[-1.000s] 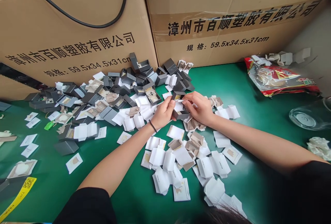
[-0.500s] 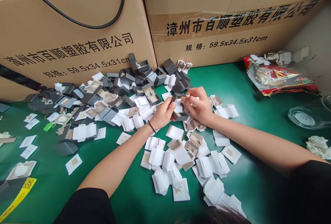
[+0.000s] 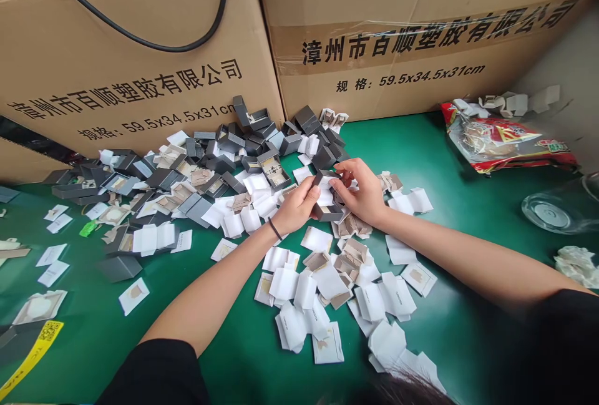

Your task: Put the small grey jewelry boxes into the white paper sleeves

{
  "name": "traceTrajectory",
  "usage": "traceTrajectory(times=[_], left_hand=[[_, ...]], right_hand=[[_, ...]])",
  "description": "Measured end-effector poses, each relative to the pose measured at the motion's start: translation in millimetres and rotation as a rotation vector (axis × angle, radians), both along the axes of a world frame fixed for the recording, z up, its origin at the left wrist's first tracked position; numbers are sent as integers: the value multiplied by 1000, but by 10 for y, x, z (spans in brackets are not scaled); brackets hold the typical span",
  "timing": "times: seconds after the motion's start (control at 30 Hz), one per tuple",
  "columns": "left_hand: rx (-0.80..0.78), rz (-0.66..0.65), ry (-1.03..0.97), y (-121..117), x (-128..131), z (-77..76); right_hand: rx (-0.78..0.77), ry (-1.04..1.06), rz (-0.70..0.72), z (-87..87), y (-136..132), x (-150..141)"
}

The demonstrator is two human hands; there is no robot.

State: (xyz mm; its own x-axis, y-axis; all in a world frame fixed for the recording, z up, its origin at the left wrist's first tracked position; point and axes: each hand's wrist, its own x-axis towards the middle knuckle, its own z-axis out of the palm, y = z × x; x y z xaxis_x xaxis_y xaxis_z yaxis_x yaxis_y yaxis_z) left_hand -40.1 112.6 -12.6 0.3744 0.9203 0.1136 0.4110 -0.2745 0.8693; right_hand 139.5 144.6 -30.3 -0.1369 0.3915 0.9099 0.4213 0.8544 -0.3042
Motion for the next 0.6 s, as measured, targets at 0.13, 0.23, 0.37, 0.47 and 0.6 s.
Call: traceTrajectory(times=[0.13,0.23,0.37,0.47,0.6], left_hand=[[2,-32,-3,0,-11,6],[6,-48,-3,-8,-8,23],[9,-79,-3,-7,-9,31],[22,-91,18,3,-16,27],[84,-90,52,4,-30,34]], right_hand=[[4,-6,3,3,-7,2],[17,-15,-16,3,-12,0],[14,-10,-2,3,-14,0],[6,-14,28,5,-20,3],[14,-24,51,6,-32,11]])
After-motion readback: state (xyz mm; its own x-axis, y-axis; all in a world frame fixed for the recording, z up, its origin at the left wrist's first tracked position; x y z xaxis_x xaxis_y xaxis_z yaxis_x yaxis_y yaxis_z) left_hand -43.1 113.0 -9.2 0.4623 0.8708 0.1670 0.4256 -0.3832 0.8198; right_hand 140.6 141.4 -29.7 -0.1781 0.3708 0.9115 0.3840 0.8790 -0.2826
